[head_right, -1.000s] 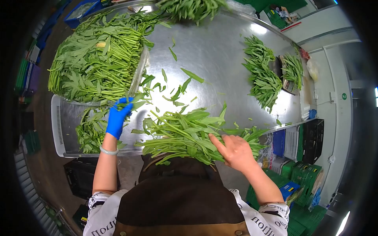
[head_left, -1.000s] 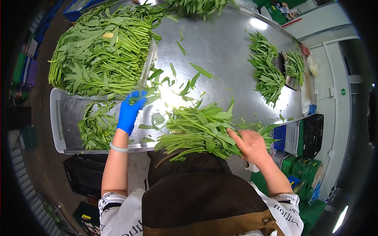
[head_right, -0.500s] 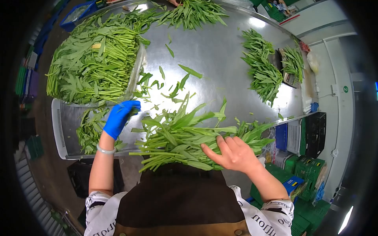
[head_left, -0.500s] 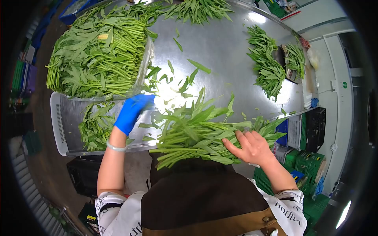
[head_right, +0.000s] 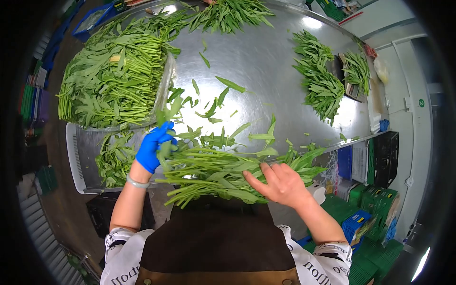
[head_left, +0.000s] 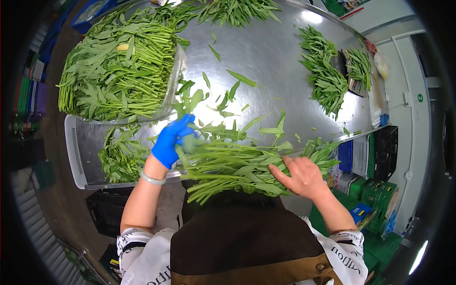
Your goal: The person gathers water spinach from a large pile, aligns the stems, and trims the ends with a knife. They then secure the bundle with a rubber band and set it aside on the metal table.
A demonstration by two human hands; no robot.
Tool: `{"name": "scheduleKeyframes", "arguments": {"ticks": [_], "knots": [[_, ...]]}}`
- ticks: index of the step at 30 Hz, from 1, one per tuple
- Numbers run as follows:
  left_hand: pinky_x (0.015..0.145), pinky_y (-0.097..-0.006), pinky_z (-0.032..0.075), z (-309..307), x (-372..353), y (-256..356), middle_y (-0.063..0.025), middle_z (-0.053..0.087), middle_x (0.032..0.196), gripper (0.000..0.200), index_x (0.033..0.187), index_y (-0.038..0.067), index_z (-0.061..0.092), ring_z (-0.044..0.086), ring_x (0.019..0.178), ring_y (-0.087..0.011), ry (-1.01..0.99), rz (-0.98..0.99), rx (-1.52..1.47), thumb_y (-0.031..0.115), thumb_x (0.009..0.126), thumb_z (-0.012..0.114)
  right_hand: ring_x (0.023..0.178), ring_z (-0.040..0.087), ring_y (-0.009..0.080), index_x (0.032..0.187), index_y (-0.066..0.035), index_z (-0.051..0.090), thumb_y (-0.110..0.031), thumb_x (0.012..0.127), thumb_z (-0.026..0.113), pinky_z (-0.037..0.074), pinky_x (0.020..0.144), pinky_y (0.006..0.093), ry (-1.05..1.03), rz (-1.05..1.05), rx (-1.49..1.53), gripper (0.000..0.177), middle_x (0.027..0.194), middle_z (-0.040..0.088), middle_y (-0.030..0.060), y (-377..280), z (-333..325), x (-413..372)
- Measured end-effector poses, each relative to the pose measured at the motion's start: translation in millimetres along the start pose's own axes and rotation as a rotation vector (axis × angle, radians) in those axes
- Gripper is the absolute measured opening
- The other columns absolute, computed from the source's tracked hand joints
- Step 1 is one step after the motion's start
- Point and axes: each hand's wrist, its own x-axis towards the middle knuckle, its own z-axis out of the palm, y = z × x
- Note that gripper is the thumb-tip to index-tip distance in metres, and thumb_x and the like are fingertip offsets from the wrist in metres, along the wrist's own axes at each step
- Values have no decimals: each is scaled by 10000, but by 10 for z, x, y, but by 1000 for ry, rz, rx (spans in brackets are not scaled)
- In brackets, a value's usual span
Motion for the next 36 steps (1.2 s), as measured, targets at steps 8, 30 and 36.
{"name": "scheduleKeyframes", "arguments": {"ticks": [8, 30, 36], "knots": [[835, -306, 491, -334, -56, 23, -126, 580, 1220, 437, 1266, -8, 506, 594, 977, -168, -349, 227, 367, 108, 852, 584, 664, 540, 192, 1216, -165, 600, -99, 691, 584, 448, 581, 300, 37, 107, 94, 530, 925, 591, 116, -53, 46, -44], [868, -364, 501, 98, 51, -183, -73, 640, 1157, 321, 1133, 72, 640, 587, 1069, -195, -838, 969, 1104, 75, 814, 665, 739, 595, 273, 1290, -97, 525, -34, 537, 681, 501, 651, 369, -80, 131, 346, 771, 886, 581, 107, 8, 124, 165], [691, -278, 501, -51, -123, 61, -85, 654, 931, 284, 1131, 17, 588, 626, 794, -166, -315, 456, 567, 92, 861, 536, 727, 600, 289, 1306, -85, 492, -75, 570, 742, 493, 615, 378, -104, 281, 451, 777, 842, 594, 101, 59, 182, 117]]}}
